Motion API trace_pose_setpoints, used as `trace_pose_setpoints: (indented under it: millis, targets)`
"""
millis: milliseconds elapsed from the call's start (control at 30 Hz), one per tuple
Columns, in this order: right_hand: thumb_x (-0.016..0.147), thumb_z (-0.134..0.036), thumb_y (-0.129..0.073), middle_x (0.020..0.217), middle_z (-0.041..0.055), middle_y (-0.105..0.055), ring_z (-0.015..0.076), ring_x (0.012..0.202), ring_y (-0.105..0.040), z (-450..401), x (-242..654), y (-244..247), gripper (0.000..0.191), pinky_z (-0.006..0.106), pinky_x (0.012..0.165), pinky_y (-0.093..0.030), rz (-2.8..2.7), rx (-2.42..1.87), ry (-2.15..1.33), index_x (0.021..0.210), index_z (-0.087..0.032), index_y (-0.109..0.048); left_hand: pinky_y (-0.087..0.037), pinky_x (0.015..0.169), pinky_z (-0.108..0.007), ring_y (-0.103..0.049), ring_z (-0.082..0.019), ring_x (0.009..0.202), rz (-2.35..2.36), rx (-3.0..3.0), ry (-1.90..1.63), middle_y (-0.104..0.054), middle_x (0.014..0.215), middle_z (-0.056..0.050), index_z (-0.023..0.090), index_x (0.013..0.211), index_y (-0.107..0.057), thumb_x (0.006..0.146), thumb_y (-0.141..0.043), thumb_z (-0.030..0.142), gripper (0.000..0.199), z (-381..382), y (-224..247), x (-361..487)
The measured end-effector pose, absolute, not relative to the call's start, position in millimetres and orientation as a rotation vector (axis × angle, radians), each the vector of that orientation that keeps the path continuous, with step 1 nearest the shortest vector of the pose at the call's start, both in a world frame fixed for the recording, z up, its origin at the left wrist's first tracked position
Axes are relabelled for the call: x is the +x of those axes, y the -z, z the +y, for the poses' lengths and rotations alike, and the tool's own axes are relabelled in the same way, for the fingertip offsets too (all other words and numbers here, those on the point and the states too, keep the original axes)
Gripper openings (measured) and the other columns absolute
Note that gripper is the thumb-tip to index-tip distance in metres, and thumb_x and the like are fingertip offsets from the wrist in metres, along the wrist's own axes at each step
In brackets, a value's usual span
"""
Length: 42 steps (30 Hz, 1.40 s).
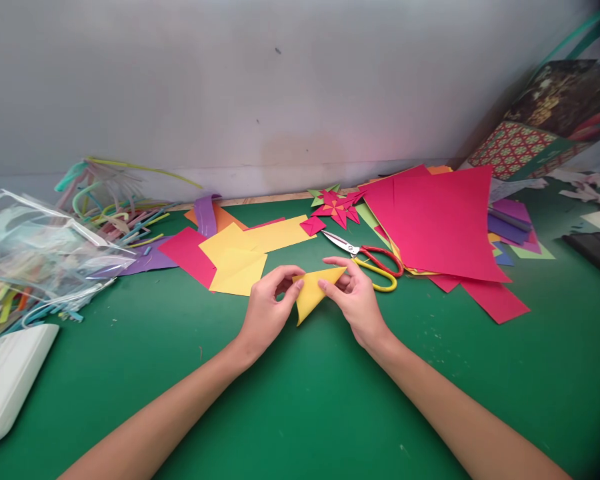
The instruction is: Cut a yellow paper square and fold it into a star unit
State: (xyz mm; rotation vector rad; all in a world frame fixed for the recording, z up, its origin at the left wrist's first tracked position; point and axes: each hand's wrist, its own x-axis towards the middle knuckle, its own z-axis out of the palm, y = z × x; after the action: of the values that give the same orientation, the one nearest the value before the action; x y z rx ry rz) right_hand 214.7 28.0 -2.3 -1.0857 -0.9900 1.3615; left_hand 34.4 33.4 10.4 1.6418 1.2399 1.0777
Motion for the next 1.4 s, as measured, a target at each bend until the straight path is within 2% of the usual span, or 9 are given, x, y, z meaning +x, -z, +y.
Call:
trace_pose_setpoints:
  millis: [300,400,500,733,867,967,1400]
  targets:
    - [0.086,-0.04,-0.078,0.086,0.0027,-0.075,0.0222,0.082,-0.071,32.2,218.6,6.2,0.03,0.031,0.07,-0.057,-1.013,-1.085,-1.307,0.11,-0.024,-0.068,-0.055,0.081,-0.027,-0.068,-0.017,0.091,1.24,1.643,-1.119,-0.072,0.101,-0.003,0.021,0.106,-0.07,0.097,-0.063,0.028,0.014,35.0,-1.0,32.9]
    - [0.087,-0.037,-0.077,0.082,0.0017,-0.073,0.0212,0.079,-0.07,34.1,221.2,7.1,0.024,0.032,0.073,-0.058,-1.037,-1.097,-1.238,0.107,-0.025,-0.071,-0.055,0.08,-0.027,-0.068,-0.017,0.089,1.246,1.638,-1.133,-0.072,0.098,-0.003,0.021,0.105,-0.071,0.097,-0.064,0.029,0.013,35.8,-0.2,32.0]
    - [0.087,-0.035,-0.077,0.085,0.0025,-0.074,0.0208,0.081,-0.07,34.7,222.5,6.4,0.019,0.032,0.076,-0.059,-1.026,-1.101,-1.194,0.103,-0.024,-0.073,-0.055,0.078,-0.027,-0.067,-0.017,0.087,1.253,1.63,-1.155,-0.071,0.096,-0.003,0.021,0.104,-0.071,0.097,-0.064,0.029,0.013,36.1,0.8,31.2]
    - [0.086,-0.039,-0.079,0.081,0.003,-0.076,0.0206,0.081,-0.07,34.9,222.9,7.8,0.029,0.033,0.079,-0.058,-0.912,-1.086,-1.269,0.11,-0.022,-0.074,-0.054,0.077,-0.027,-0.065,-0.017,0.087,1.255,1.637,-1.179,-0.07,0.097,-0.004,0.021,0.105,-0.07,0.097,-0.064,0.029,0.014,36.9,3.8,30.7]
    - [0.083,-0.043,-0.082,0.088,0.006,-0.077,0.0213,0.083,-0.07,38.1,224.7,11.2,0.029,0.031,0.072,-0.058,-0.892,-1.086,-1.356,0.098,-0.02,-0.078,-0.053,0.077,-0.027,-0.065,-0.016,0.087,1.265,1.643,-1.204,-0.07,0.098,-0.004,0.021,0.106,-0.07,0.097,-0.063,0.028,0.013,37.9,5.0,29.6]
    - [0.081,-0.044,-0.084,0.086,0.0059,-0.075,0.0198,0.079,-0.068,39.9,226.1,12.4,0.027,0.029,0.068,-0.057,-0.897,-1.101,-1.345,0.091,-0.019,-0.079,-0.053,0.076,-0.027,-0.065,-0.016,0.086,1.266,1.645,-1.206,-0.07,0.097,-0.003,0.021,0.105,-0.07,0.097,-0.063,0.028,0.013,38.3,5.3,28.9]
    - [0.074,-0.042,-0.089,0.078,0.005,-0.073,0.019,0.077,-0.067,38.6,228.2,4.0,0.026,0.028,0.066,-0.056,-0.816,-1.111,-1.394,0.082,-0.019,-0.081,-0.054,0.079,-0.028,-0.066,-0.017,0.089,1.28,1.653,-1.216,-0.07,0.099,-0.003,0.023,0.108,-0.071,0.098,-0.063,0.028,0.014,38.3,7.9,28.1]
